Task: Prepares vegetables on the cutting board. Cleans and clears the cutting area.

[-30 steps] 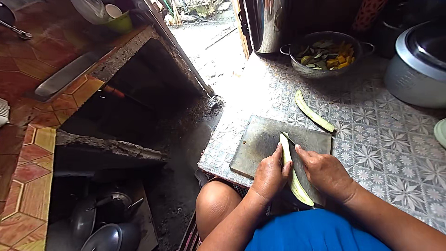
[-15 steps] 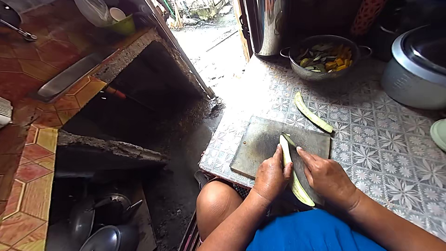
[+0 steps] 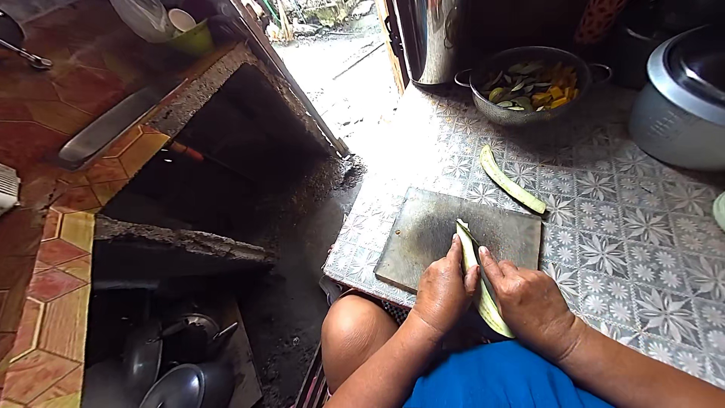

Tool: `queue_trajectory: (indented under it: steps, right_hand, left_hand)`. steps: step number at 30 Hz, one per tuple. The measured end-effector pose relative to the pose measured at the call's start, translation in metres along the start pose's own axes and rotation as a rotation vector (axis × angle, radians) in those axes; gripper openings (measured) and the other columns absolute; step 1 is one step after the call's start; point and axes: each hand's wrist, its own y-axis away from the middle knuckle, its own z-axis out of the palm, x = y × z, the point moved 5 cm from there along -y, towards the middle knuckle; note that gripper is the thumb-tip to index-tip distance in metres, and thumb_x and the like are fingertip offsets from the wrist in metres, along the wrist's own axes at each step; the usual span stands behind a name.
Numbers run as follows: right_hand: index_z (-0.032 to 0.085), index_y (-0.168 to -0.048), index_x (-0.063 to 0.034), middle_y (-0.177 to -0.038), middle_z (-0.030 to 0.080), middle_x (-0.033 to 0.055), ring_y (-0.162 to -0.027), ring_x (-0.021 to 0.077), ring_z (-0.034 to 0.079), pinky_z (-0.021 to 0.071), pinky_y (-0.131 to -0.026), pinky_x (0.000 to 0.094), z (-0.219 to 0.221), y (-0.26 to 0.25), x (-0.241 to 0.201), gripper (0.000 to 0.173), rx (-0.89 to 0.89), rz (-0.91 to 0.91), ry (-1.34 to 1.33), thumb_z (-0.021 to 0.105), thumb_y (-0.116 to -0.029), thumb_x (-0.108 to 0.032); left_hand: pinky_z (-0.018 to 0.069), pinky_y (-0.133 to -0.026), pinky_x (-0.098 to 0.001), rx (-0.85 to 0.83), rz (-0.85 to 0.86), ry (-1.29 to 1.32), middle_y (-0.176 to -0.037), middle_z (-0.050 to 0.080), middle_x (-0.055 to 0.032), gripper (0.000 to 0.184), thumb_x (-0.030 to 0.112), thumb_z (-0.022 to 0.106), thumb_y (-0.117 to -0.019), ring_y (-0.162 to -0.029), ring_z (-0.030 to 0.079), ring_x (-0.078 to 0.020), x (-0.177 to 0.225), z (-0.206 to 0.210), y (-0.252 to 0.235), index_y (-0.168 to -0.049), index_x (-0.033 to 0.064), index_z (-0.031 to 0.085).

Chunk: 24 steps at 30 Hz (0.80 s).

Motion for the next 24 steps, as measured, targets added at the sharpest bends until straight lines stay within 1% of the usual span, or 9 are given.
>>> queue_trajectory:
  steps: [2, 4, 6, 10, 13, 16, 20, 22, 24]
  right_hand:
    - [0.074, -0.121, 0.0007, -0.062, 0.062, 0.0102, -0.044, 0.0238, 0.058, 0.0436, -0.039, 0.0351, 0.001, -0.002, 0.000, 0.036, -0.009, -0.006, 0.002, 0.051, -0.0950, -0.008]
    - [0.073, -0.123, 0.0019, -0.063, 0.063, 0.0112, -0.046, 0.0249, 0.060, 0.0461, -0.040, 0.0365, 0.005, -0.008, -0.001, 0.036, -0.050, 0.003, -0.010, 0.052, -0.0952, -0.008]
    - [0.073, -0.123, 0.0031, -0.064, 0.063, 0.0131, -0.048, 0.0272, 0.062, 0.0479, -0.042, 0.0387, 0.011, -0.016, -0.001, 0.036, -0.085, 0.018, -0.029, 0.056, -0.0924, -0.006]
    - [0.067, -0.133, 0.0033, -0.076, 0.070, 0.0167, -0.059, 0.0324, 0.069, 0.0545, -0.052, 0.0453, 0.012, -0.024, 0.006, 0.042, -0.229, 0.076, -0.113, 0.057, -0.0925, -0.006]
    - [0.067, -0.130, 0.0041, -0.077, 0.071, 0.0172, -0.060, 0.0339, 0.070, 0.0560, -0.054, 0.0480, 0.005, -0.014, 0.014, 0.044, -0.204, 0.089, -0.185, 0.058, -0.0877, -0.004]
    - [0.067, -0.130, 0.0047, -0.081, 0.073, 0.0179, -0.063, 0.0342, 0.071, 0.0577, -0.057, 0.0496, -0.001, 0.001, 0.020, 0.045, -0.181, 0.118, -0.261, 0.055, -0.0876, -0.006]
    - [0.072, -0.125, 0.0037, -0.072, 0.071, 0.0137, -0.052, 0.0283, 0.066, 0.0517, -0.046, 0.0418, -0.013, 0.004, 0.019, 0.047, -0.010, 0.022, -0.200, 0.053, -0.0838, -0.009]
    - [0.073, -0.123, 0.0019, -0.067, 0.068, 0.0116, -0.048, 0.0258, 0.062, 0.0483, -0.042, 0.0390, -0.015, 0.002, 0.016, 0.047, 0.009, -0.032, -0.179, 0.053, -0.0821, -0.007]
    - [0.074, -0.123, 0.0004, -0.068, 0.067, 0.0117, -0.048, 0.0262, 0.063, 0.0484, -0.042, 0.0393, -0.012, 0.001, 0.013, 0.047, -0.020, -0.058, -0.169, 0.055, -0.0800, -0.006]
  left_hand:
    - [0.0577, -0.081, -0.0481, 0.016, 0.013, 0.006, -0.086, 0.073, -0.0164, 0.064, 0.027, 0.060, -0.0999, -0.079, 0.072, -0.0312, 0.000, 0.001, 0.000, -0.153, -0.0042, 0.042]
    - [0.0574, -0.081, -0.0482, 0.009, 0.013, 0.008, -0.086, 0.073, -0.0166, 0.064, 0.025, 0.059, -0.1000, -0.079, 0.071, -0.0314, 0.001, 0.001, -0.001, -0.154, -0.0041, 0.041]
    - [0.0573, -0.082, -0.0485, 0.004, 0.006, 0.004, -0.086, 0.073, -0.0167, 0.063, 0.022, 0.058, -0.0989, -0.080, 0.072, -0.0320, 0.002, 0.001, -0.001, -0.154, -0.0038, 0.041]
    - [0.0576, -0.080, -0.0469, 0.031, 0.010, 0.043, -0.083, 0.072, -0.0156, 0.064, 0.025, 0.060, -0.1002, -0.076, 0.071, -0.0295, 0.000, 0.001, 0.001, -0.154, -0.0046, 0.041]
    - [0.0577, -0.081, -0.0455, 0.043, -0.014, 0.076, -0.083, 0.072, -0.0147, 0.064, 0.027, 0.061, -0.1011, -0.075, 0.070, -0.0278, -0.003, 0.000, 0.001, -0.154, -0.0038, 0.041]
    - [0.0574, -0.082, -0.0463, 0.047, -0.029, 0.071, -0.085, 0.073, -0.0147, 0.064, 0.028, 0.060, -0.1019, -0.077, 0.071, -0.0283, -0.003, 0.000, 0.001, -0.154, -0.0031, 0.041]
    - [0.0569, -0.084, -0.0469, 0.052, -0.031, 0.042, -0.089, 0.073, -0.0162, 0.063, 0.027, 0.059, -0.1021, -0.080, 0.071, -0.0298, 0.000, 0.000, 0.000, -0.154, -0.0033, 0.041]
    - [0.0568, -0.083, -0.0461, 0.054, -0.030, 0.049, -0.088, 0.073, -0.0156, 0.063, 0.027, 0.060, -0.1018, -0.079, 0.070, -0.0287, -0.001, 0.000, 0.000, -0.154, -0.0032, 0.041]
    - [0.0570, -0.083, -0.0452, 0.056, -0.027, 0.052, -0.088, 0.073, -0.0150, 0.064, 0.028, 0.060, -0.1014, -0.078, 0.070, -0.0275, -0.003, 0.001, 0.000, -0.154, -0.0033, 0.042]
